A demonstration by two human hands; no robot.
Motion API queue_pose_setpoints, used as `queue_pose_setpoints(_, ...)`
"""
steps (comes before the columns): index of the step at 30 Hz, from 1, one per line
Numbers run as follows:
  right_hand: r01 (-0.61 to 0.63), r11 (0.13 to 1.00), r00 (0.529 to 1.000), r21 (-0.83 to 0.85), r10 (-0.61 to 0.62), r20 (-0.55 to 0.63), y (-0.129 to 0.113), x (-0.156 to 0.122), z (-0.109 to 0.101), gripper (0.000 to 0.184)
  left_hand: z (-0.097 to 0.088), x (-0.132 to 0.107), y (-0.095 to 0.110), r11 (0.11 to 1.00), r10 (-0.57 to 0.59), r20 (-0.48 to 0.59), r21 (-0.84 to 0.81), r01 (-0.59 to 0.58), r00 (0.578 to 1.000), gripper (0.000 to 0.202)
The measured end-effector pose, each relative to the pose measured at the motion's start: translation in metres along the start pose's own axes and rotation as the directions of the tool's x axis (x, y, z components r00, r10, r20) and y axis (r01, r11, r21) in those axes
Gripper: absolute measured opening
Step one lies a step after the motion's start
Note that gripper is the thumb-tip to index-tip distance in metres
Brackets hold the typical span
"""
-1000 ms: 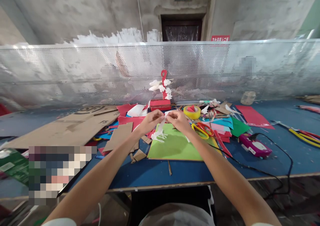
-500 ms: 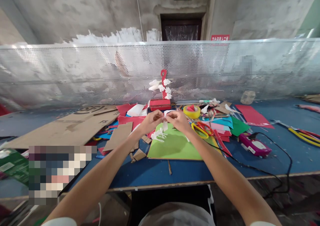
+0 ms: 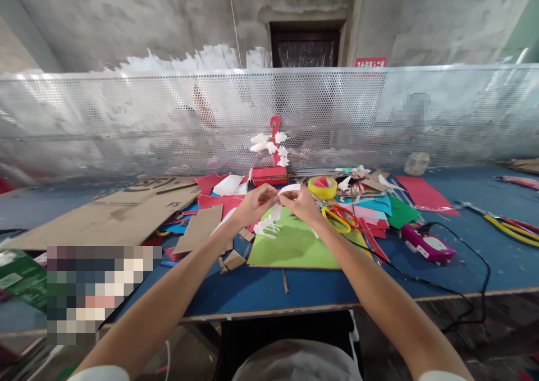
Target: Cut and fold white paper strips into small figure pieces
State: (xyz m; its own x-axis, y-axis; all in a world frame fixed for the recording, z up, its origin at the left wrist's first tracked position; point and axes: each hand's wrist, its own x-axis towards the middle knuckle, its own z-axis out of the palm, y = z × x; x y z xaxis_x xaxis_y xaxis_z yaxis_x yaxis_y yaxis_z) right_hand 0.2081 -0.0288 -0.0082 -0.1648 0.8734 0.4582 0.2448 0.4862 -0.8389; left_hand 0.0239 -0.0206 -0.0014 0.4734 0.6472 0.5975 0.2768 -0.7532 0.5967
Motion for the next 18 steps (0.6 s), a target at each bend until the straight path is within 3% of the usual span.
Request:
queue_pose_setpoints(9,0.056,0.997,0.998,-0.056,-0.055,0.015,0.0008,-0.0003,-0.0001,0.016,-0.0022,-0.0004,0.0035,0.989,-0.027,-0.029,0.142,0.031,0.999,0.015)
queue_pose_setpoints(18,0.069,0.996,0.998,-0.049,-0.069,0.011,0.0011,0.0002,-0.0002,0.017,-0.0015,-0.0002,0.0033,0.997,-0.027,-0.019,0.075,0.029,0.999,0.015)
